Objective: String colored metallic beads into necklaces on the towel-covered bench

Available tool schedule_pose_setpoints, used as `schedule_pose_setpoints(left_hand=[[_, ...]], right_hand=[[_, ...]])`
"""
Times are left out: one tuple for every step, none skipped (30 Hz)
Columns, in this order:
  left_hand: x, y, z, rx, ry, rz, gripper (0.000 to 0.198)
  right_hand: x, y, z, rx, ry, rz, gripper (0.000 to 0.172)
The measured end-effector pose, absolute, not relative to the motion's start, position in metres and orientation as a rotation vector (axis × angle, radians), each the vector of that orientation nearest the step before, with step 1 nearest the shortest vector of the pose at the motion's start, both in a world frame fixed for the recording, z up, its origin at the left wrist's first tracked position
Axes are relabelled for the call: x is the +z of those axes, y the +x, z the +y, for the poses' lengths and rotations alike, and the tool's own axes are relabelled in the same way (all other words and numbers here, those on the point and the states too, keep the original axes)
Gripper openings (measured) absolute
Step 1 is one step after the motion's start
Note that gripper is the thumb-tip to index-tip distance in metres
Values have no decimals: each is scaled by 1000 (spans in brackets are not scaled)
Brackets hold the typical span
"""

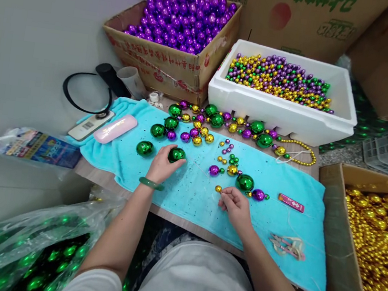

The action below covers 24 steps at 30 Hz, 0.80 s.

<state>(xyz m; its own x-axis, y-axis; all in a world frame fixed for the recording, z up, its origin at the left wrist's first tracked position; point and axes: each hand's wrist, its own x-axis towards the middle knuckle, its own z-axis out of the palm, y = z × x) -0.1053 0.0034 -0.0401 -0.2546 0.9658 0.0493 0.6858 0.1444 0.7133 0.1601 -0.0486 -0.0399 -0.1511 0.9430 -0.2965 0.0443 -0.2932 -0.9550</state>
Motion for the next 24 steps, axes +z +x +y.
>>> schedule_pose_setpoints(left_hand=[[-38, -102, 3, 943, 1582, 1975, 56], [-36, -100, 2, 993, 1586, 1949, 56], [-34, -97, 1, 1032, 1592, 1930, 55], [-33, -95, 0, 1061, 1599, 1917, 54], [-31, -93, 0, 1079, 1607, 1907, 54], [-30, -91, 0, 1091, 1612, 1899, 53], [-29, -90, -1, 1099, 1614, 1891, 53], [-28, -89, -1, 1104, 1617, 1885, 53], [-27, -88, -1, 1106, 1627, 1878, 53], [-27, -88, -1, 1107, 1645, 1875, 52], [-26, -87, -1, 1109, 1675, 1874, 52], [-26, -87, -2, 1111, 1716, 1879, 52], [-25, -86, -2, 1110, 1763, 1890, 52], [-25, -84, -3, 1106, 1813, 1909, 53], [-24, -82, -4, 1099, 1862, 1931, 53], [-24, -80, -6, 1088, 1910, 1950, 54], [-24, -76, -7, 1073, 1955, 1965, 55], [-25, -73, -9, 1058, 1997, 1971, 56], [-25, -69, -11, 1045, 2035, 1970, 56], [-26, -64, -13, 1032, 2070, 1966, 56], [-26, -60, -16, 1019, 2101, 1962, 57], [-27, -56, -18, 1005, 2125, 1961, 56], [-28, -52, -19, 990, 2143, 1965, 56], [-28, -49, -21, 979, 2154, 1972, 55]], right_hand=[[-41, 160, -50, 1534, -1371, -1199, 19], [-42, 161, -50, 1526, -1375, -1210, 19], [-42, 161, -51, 1518, -1378, -1218, 19], [-42, 162, -51, 1514, -1381, -1224, 19], [-42, 162, -51, 1511, -1383, -1229, 19], [-41, 163, -51, 1509, -1386, -1234, 20], [-41, 163, -51, 1506, -1388, -1240, 20], [-41, 164, -51, 1502, -1389, -1248, 20], [-40, 164, -51, 1495, -1392, -1257, 20], [-40, 164, -51, 1485, -1395, -1266, 20], [-40, 165, -51, 1471, -1398, -1277, 19], [-41, 166, -51, 1455, -1400, -1289, 19], [-40, 166, -52, 1437, -1402, -1302, 18], [-40, 167, -52, 1418, -1403, -1317, 18], [-40, 167, -53, 1401, -1401, -1335, 17], [-39, 167, -53, 1386, -1398, -1352, 16], [-38, 167, -53, 1373, -1394, -1367, 16], [-38, 167, -53, 1362, -1392, -1379, 15], [-38, 166, -53, 1354, -1390, -1387, 15], [-37, 166, -53, 1350, -1390, -1392, 15], [-38, 165, -53, 1348, -1392, -1395, 15], [-38, 164, -53, 1347, -1396, -1396, 15], [-39, 164, -53, 1347, -1399, -1397, 16], [-39, 164, -52, 1347, -1402, -1397, 15]])
